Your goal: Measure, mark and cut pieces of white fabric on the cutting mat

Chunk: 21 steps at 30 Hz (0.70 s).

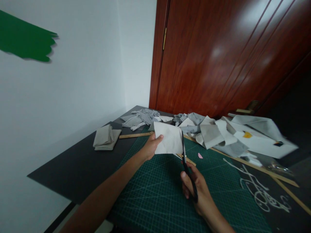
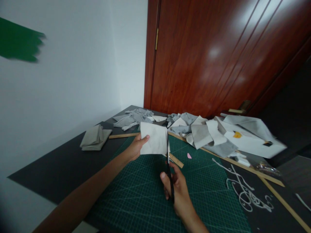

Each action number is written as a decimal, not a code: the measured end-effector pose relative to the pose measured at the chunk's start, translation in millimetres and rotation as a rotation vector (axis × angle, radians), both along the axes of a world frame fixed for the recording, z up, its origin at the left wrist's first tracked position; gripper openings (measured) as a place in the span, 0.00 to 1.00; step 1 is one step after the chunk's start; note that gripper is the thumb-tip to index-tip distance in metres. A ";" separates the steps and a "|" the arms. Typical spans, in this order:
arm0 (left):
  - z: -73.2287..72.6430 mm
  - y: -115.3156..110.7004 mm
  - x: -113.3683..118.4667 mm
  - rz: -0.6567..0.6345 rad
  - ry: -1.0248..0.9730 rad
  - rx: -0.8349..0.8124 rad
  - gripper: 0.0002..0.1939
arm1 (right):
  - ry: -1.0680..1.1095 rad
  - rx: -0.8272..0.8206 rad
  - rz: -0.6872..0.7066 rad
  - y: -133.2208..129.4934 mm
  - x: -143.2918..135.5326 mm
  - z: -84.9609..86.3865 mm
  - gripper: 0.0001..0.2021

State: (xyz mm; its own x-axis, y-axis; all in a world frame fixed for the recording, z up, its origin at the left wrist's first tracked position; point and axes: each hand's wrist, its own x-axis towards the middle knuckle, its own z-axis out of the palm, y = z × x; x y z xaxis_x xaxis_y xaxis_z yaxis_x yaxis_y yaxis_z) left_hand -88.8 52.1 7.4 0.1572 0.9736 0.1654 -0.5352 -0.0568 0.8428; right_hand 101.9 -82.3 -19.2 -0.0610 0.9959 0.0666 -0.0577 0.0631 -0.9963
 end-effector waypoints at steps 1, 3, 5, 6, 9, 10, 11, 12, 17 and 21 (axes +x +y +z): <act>-0.1 0.1 0.1 0.011 0.010 0.001 0.33 | -0.004 -0.004 -0.004 0.1 0.2 -0.3 0.46; -0.3 0.6 0.5 0.028 0.020 0.005 0.33 | -0.005 -0.013 -0.011 -0.2 0.6 -0.8 0.47; -0.5 1.2 0.7 0.033 0.021 0.012 0.33 | -0.002 -0.014 -0.015 -0.7 1.0 -1.0 0.46; -0.5 1.5 0.8 0.033 0.023 0.015 0.33 | -0.002 -0.013 -0.014 -0.9 1.1 -0.9 0.45; -0.3 1.5 0.5 0.035 0.032 0.013 0.33 | -0.010 -0.013 -0.012 -0.9 1.2 -0.1 0.44; 0.0 1.2 0.4 0.035 0.033 0.010 0.33 | -0.011 -0.014 -0.010 -0.7 1.3 0.1 0.44; 0.4 0.9 0.3 0.035 0.033 0.008 0.33 | -0.011 -0.015 -0.007 -0.5 1.4 0.2 0.44; 0.9 0.5 0.2 0.034 0.031 0.006 0.33 | -0.011 -0.014 -0.003 -0.3 1.5 0.1 0.43; 2.7 -0.4 0.2 0.043 0.029 0.002 0.34 | -0.020 -0.008 0.002 1.4 2.0 -3.9 0.40; 2.0 0.2 -0.1 0.038 0.035 0.015 0.33 | -0.028 -0.008 0.006 1.9 2.4 -7.0 0.38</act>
